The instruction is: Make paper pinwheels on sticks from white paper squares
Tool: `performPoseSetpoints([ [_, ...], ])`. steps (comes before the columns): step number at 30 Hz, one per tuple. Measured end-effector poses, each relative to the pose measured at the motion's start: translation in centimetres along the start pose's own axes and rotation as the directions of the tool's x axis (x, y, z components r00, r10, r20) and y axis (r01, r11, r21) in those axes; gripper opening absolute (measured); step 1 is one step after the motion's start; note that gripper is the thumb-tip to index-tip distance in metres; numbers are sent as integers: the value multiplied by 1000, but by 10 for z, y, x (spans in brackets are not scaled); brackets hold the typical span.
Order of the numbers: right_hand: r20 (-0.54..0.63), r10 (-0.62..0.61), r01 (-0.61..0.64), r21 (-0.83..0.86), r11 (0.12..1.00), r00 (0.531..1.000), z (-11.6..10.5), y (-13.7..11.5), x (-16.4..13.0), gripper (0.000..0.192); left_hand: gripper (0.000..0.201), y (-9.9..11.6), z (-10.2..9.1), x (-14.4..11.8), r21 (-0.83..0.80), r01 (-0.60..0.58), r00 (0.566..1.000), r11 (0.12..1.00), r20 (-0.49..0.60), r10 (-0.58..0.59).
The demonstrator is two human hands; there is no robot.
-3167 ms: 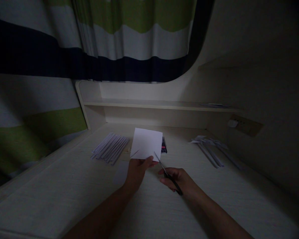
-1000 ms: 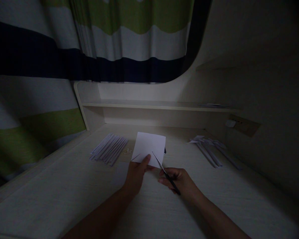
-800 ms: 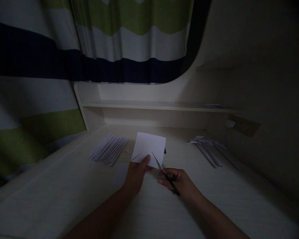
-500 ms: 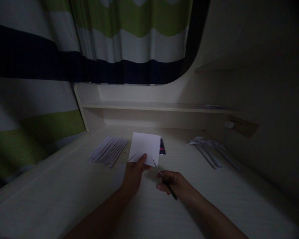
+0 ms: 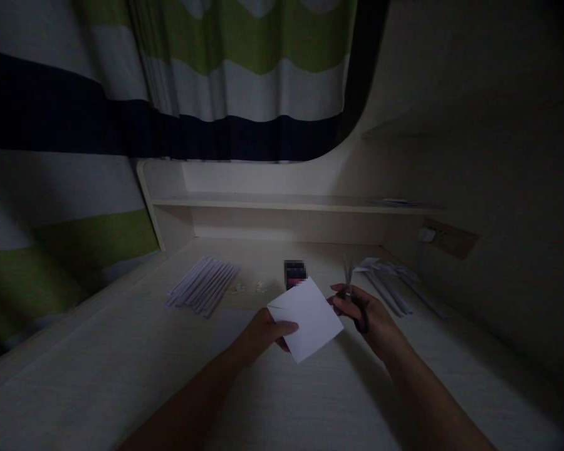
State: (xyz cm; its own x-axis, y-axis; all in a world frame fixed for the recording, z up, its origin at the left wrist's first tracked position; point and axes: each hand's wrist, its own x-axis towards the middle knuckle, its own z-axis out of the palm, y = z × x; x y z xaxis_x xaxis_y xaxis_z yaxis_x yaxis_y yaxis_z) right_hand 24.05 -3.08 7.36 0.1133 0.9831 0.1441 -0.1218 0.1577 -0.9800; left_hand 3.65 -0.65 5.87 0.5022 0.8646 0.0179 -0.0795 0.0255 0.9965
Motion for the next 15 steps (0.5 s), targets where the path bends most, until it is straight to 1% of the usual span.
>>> performPoseSetpoints([
  [2, 40, 34, -34, -6, 999, 999, 1, 1, 0, 37, 17, 1, 0, -1, 30, 19, 999, 999, 48, -21],
  [5, 89, 60, -60, 0, 998, 994, 5, 4, -2, 34, 14, 1, -1, 0, 64, 29, 997, 998, 67, -33],
  [7, 109, 57, -58, 6, 998, 992, 7, 7, -2, 32, 14, -1, -4, 2, 81, 33, 998, 996, 43, -37],
  [9, 109, 54, -56, 15, 998, 993, 8, 9, -3, 31, 15, -4, -7, 5, 68, 26, 1000, 997, -8, -25],
  [12, 106, 58, -60, 23, 998, 993, 9, 12, -3, 32, 21, -8, -11, 9, -16, 5, 998, 1000, -64, -6],
  [15, 96, 40, -42, 28, 999, 995, 11, 14, -2, 35, 25, -10, -13, 12, -81, -5, 998, 997, -68, 0],
])
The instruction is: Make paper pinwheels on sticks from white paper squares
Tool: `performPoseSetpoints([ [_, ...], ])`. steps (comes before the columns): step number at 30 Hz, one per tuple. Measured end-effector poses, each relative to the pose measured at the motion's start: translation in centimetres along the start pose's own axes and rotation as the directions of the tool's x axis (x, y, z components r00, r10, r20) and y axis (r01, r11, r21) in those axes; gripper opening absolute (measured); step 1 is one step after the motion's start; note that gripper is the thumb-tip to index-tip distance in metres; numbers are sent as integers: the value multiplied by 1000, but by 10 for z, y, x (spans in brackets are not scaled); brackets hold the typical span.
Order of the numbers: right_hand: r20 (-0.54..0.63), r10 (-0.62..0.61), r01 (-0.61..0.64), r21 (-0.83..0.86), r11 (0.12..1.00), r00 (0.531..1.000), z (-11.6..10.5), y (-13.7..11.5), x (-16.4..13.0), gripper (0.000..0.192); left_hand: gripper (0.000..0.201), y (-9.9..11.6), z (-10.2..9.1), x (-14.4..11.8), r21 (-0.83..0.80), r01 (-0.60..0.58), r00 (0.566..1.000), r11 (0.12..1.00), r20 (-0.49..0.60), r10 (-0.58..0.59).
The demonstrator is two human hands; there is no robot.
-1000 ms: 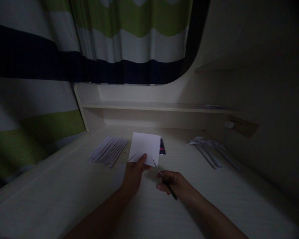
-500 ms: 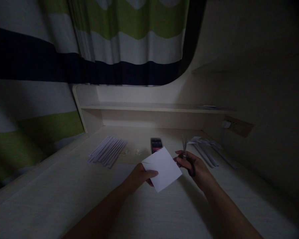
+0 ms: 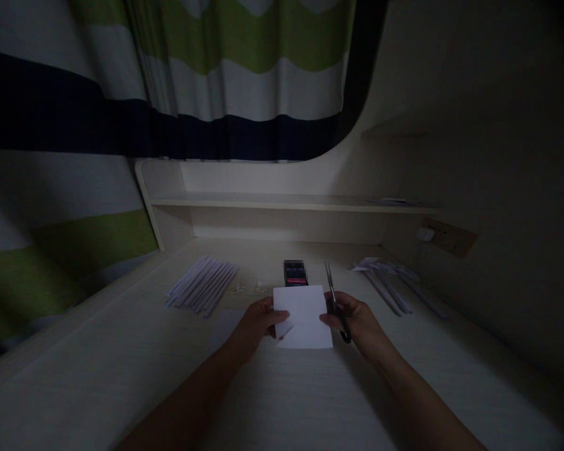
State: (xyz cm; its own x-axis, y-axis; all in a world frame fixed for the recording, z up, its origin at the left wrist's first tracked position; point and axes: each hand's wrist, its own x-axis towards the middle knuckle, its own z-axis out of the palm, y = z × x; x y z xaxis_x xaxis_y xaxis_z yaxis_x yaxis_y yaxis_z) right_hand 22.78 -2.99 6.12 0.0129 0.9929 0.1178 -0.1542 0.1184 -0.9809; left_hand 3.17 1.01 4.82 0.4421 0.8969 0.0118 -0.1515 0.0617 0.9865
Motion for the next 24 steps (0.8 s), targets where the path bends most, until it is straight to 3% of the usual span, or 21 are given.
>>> performPoseSetpoints([
  [8, -115, -98, 87, -98, 991, 989, 2, 4, 1, 38, 24, 0, 2, -3, 64, 22, 1000, 998, -23, -20],
  [13, -246, -377, 302, -294, 907, 893, 7, -2, -6, 36, 33, 3, 3, -4, -57, -73, 978, 996, -198, 61],
  [15, -163, -359, 299, -305, 904, 919, 11, -5, -11, 32, 39, 5, 3, -3, -120, -136, 952, 983, -289, 96],
  [17, 64, -205, 214, -267, 940, 977, 18, -5, -15, 31, 41, 7, 3, -3, -150, -177, 925, 973, -362, 112],
  [18, 200, -100, 150, -250, 957, 975, 22, -3, -17, 32, 41, 8, 3, -3, -158, -191, 915, 969, -386, 117],
  [20, 379, 75, 23, -247, 969, 923, 29, 4, -19, 34, 42, 10, 4, -4, -173, -203, 904, 964, -411, 117],
  [24, 404, 166, -69, -243, 968, 900, 36, 20, -17, 35, 37, 12, 8, -6, -224, -246, 902, 943, -409, 138],
])
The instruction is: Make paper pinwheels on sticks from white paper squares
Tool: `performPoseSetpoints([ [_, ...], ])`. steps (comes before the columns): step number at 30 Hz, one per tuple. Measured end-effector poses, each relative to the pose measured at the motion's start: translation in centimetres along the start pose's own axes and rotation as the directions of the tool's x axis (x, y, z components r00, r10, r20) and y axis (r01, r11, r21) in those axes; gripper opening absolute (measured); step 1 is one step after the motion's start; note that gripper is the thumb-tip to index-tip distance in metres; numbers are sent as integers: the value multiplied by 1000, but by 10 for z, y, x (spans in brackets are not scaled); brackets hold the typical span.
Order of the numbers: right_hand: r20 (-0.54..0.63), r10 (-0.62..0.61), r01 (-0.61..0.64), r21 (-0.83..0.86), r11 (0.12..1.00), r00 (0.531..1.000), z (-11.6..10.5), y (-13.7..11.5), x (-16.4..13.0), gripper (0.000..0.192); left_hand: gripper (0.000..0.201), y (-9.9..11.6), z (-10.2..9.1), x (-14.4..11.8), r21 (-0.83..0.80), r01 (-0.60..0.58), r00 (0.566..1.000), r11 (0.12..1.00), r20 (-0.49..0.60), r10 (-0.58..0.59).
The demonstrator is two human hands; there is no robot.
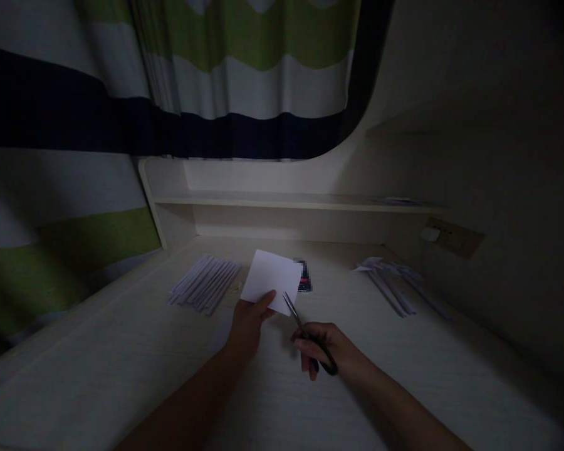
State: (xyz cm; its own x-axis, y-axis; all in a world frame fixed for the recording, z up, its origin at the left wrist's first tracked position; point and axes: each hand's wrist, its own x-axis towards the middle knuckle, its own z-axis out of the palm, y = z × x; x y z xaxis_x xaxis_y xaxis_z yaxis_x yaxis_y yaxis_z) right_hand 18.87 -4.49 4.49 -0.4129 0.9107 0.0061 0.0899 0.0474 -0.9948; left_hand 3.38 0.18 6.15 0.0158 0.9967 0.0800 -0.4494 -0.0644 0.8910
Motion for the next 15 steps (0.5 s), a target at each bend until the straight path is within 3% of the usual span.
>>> performPoseSetpoints([
  [8, 29, -1, 1, 9, 1000, 1000, -3, 3, 0, 34, 30, 0, 1, -3, -23, 29, 999, 999, 19, -29],
  [15, -39, -1, 0, -33, 999, 999, -1, -2, 0, 34, 33, 3, 6, -10, -4, 73, 997, 997, 25, -73],
])
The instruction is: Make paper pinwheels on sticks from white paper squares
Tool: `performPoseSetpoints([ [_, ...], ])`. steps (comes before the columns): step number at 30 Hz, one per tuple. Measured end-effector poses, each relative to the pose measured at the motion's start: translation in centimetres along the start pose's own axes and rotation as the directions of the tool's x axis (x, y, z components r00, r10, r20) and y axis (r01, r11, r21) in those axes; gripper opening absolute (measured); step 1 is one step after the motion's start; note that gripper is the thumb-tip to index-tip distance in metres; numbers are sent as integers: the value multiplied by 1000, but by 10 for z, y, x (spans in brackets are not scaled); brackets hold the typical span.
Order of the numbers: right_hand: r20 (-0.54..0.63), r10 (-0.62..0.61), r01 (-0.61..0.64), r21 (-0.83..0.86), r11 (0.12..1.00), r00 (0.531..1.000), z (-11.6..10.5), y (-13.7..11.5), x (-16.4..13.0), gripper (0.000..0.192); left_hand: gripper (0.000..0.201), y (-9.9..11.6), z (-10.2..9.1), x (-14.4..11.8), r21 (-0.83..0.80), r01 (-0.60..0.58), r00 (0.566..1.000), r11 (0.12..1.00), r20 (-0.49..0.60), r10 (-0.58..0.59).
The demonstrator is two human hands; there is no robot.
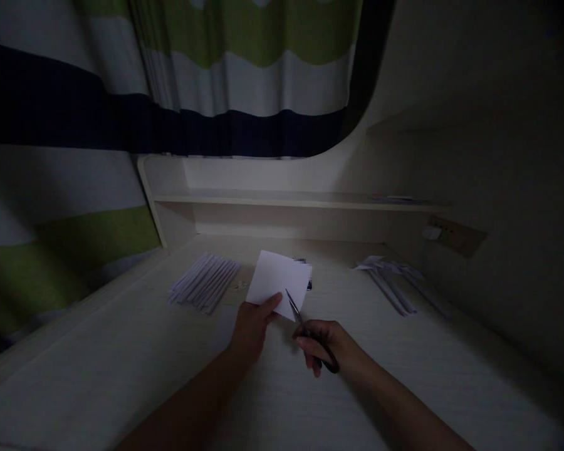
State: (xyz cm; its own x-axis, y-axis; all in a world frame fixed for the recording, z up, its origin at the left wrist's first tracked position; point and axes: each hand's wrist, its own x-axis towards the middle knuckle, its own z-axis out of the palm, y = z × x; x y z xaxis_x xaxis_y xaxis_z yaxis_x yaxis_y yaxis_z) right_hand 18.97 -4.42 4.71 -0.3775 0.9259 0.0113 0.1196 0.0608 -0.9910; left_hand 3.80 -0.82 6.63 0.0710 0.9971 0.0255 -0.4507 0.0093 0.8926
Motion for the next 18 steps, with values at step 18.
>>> performPoseSetpoints([
  [18, -127, -29, 16, -106, 994, 992, 6, 2, 2, 31, 24, -3, 7, -7, -59, 48, 998, 997, -27, -49],
])
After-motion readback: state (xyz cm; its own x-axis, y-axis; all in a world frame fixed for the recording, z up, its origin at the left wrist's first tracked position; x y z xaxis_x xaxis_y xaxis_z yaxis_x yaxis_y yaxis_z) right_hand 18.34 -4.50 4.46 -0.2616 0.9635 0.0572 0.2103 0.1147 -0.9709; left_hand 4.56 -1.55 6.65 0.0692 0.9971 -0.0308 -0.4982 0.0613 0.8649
